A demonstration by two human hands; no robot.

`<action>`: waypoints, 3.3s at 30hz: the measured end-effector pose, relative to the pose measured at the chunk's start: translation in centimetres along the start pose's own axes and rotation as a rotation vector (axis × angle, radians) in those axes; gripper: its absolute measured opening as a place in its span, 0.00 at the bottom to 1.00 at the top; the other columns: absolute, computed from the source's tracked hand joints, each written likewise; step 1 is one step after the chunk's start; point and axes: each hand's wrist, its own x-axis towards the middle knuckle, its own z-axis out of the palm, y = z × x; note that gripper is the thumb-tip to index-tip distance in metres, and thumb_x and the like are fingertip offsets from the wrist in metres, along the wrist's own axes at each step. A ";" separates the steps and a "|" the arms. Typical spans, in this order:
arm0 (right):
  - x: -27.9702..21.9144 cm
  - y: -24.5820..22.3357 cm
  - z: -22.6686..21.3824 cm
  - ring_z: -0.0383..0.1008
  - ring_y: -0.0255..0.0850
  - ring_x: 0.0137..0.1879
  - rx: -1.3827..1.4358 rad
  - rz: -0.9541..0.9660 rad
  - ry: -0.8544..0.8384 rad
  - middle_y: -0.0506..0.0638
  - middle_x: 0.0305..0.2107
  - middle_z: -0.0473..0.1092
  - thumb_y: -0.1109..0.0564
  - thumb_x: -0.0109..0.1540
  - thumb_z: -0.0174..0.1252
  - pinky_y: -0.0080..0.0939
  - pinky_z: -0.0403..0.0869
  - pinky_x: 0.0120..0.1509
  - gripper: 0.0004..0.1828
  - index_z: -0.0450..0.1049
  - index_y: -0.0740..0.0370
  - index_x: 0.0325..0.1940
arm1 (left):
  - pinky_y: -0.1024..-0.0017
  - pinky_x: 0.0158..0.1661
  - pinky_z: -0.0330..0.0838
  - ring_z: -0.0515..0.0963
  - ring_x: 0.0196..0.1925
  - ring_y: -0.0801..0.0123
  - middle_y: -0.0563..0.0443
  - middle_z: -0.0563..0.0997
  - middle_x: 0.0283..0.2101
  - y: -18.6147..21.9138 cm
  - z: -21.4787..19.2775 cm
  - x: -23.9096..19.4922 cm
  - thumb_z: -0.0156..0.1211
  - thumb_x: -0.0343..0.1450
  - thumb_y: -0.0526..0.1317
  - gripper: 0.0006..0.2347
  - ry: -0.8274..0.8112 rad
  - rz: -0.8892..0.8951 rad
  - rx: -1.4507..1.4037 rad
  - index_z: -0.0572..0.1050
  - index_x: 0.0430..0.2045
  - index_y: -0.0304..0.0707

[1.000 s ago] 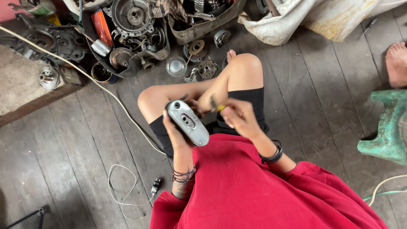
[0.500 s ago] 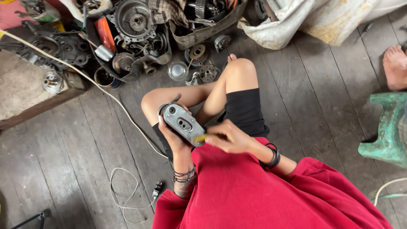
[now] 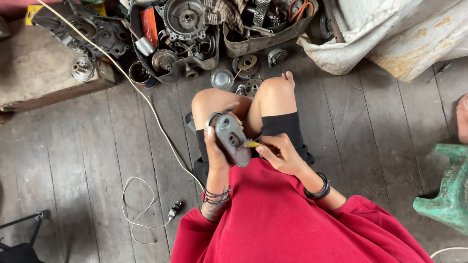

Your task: Cleaning a metal engine component by scraping off dirt and grime using a small hand tool while sitting on the floor.

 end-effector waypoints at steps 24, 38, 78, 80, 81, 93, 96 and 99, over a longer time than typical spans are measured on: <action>-2.3 1.3 0.3 0.52 0.37 0.12 -0.221 -0.114 0.013 0.43 0.08 0.52 0.55 0.70 0.50 0.31 0.58 0.20 0.23 0.60 0.52 0.19 | 0.53 0.30 0.79 0.77 0.25 0.47 0.36 0.67 0.32 0.9 0.4 1.1 0.27 0.73 0.68 0.38 -0.309 0.059 -0.328 0.58 0.61 0.27; 2.4 0.8 -1.5 0.61 0.46 0.13 -0.411 -0.210 -0.005 0.45 0.09 0.57 0.51 0.72 0.45 0.37 0.64 0.20 0.22 0.65 0.55 0.24 | 0.52 0.39 0.82 0.85 0.35 0.43 0.28 0.75 0.34 1.7 3.0 2.3 0.37 0.74 0.66 0.39 -0.448 0.162 -0.221 0.57 0.64 0.22; 1.3 4.6 -0.1 0.77 0.40 0.20 0.604 0.229 0.077 0.58 0.16 0.70 0.56 0.61 0.70 0.35 0.77 0.24 0.20 0.70 0.74 0.27 | 0.54 0.48 0.78 0.85 0.42 0.43 0.23 0.79 0.41 4.6 4.0 2.7 0.48 0.72 0.63 0.38 -0.504 0.383 -0.079 0.62 0.58 0.16; 1.2 4.1 -0.2 0.76 0.41 0.18 0.613 0.231 0.060 0.56 0.15 0.68 0.53 0.60 0.71 0.32 0.75 0.23 0.22 0.70 0.71 0.25 | 0.60 0.49 0.77 0.85 0.42 0.48 0.27 0.80 0.40 4.2 4.3 2.3 0.46 0.74 0.64 0.36 -0.505 0.353 -0.120 0.63 0.58 0.18; 1.8 3.4 -0.2 0.76 0.41 0.18 0.614 0.235 0.065 0.56 0.15 0.68 0.53 0.60 0.71 0.32 0.75 0.23 0.22 0.70 0.71 0.25 | 0.60 0.49 0.77 0.85 0.42 0.48 0.27 0.80 0.40 4.6 4.5 2.1 0.46 0.74 0.64 0.36 -0.505 0.347 -0.121 0.63 0.58 0.18; 2.1 3.9 -0.7 0.74 0.40 0.16 0.593 0.204 0.046 0.59 0.13 0.69 0.53 0.61 0.69 0.33 0.74 0.19 0.21 0.71 0.72 0.25 | 0.68 0.44 0.80 0.86 0.44 0.57 0.34 0.83 0.43 6.4 4.6 1.6 0.50 0.73 0.62 0.34 -0.571 0.363 0.027 0.65 0.57 0.22; 0.9 5.4 -0.2 0.76 0.42 0.17 0.674 0.243 0.055 0.61 0.14 0.70 0.54 0.59 0.71 0.37 0.77 0.20 0.21 0.70 0.74 0.25 | 0.69 0.44 0.80 0.86 0.45 0.61 0.38 0.84 0.43 7.1 4.4 1.8 0.51 0.70 0.68 0.36 -0.557 0.429 0.204 0.69 0.55 0.28; 2.3 3.4 -0.5 0.76 0.42 0.19 0.683 0.210 0.066 0.60 0.17 0.70 0.57 0.60 0.70 0.38 0.78 0.21 0.18 0.71 0.73 0.27 | 0.69 0.44 0.79 0.86 0.44 0.61 0.37 0.84 0.42 5.5 4.3 2.5 0.47 0.72 0.67 0.34 -0.556 0.411 0.087 0.69 0.54 0.28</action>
